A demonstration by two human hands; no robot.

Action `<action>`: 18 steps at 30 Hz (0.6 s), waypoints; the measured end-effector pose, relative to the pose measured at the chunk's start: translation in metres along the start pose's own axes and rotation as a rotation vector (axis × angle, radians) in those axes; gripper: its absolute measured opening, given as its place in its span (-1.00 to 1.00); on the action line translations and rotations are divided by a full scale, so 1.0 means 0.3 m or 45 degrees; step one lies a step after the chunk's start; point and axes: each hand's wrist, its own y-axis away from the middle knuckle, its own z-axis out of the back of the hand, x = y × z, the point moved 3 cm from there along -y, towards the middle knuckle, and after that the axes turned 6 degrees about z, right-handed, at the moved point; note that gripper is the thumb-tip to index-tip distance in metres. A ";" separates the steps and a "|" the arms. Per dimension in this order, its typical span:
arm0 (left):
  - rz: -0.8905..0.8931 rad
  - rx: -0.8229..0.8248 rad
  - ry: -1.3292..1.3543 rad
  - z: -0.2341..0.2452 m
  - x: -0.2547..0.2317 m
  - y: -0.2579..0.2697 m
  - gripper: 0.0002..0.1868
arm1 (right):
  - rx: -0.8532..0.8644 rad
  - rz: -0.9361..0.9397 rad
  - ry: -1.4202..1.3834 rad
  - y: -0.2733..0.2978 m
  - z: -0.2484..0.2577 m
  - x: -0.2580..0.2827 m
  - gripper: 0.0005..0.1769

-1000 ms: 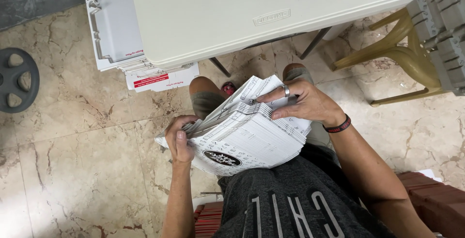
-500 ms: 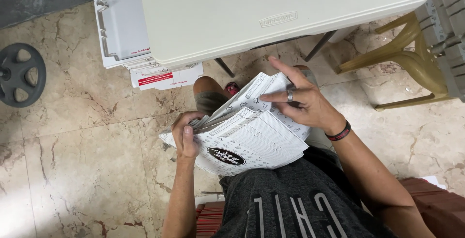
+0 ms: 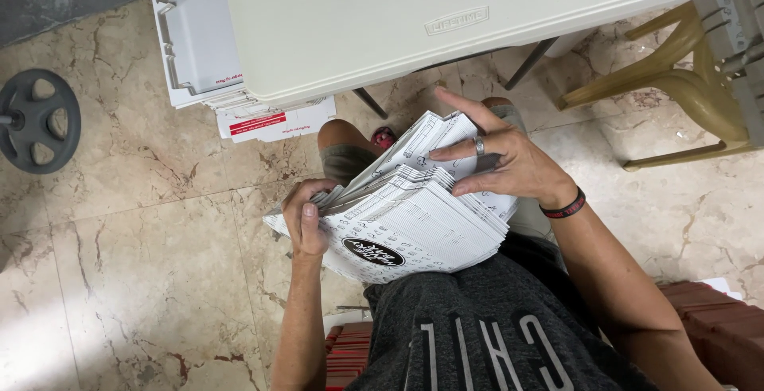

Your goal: Organizing and inspecting stacks of flat-packed cardboard boxes on a work table.

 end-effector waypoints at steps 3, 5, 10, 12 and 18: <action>-0.001 0.013 -0.008 0.000 -0.011 -0.002 -0.29 | -0.002 0.007 -0.011 0.002 -0.001 -0.002 -0.52; -0.002 0.013 0.004 0.000 -0.010 0.000 -0.28 | -0.011 0.004 -0.020 0.001 -0.001 -0.002 -0.54; -0.006 0.001 0.006 -0.010 0.012 -0.004 -0.29 | -0.066 0.152 0.292 0.011 -0.016 0.013 -0.51; -0.016 0.004 0.001 -0.016 0.013 -0.009 -0.30 | -0.028 0.194 0.360 0.005 -0.026 0.027 -0.65; 0.009 0.019 0.004 -0.016 -0.009 -0.018 -0.31 | 0.005 0.086 0.146 -0.013 -0.017 0.039 -0.62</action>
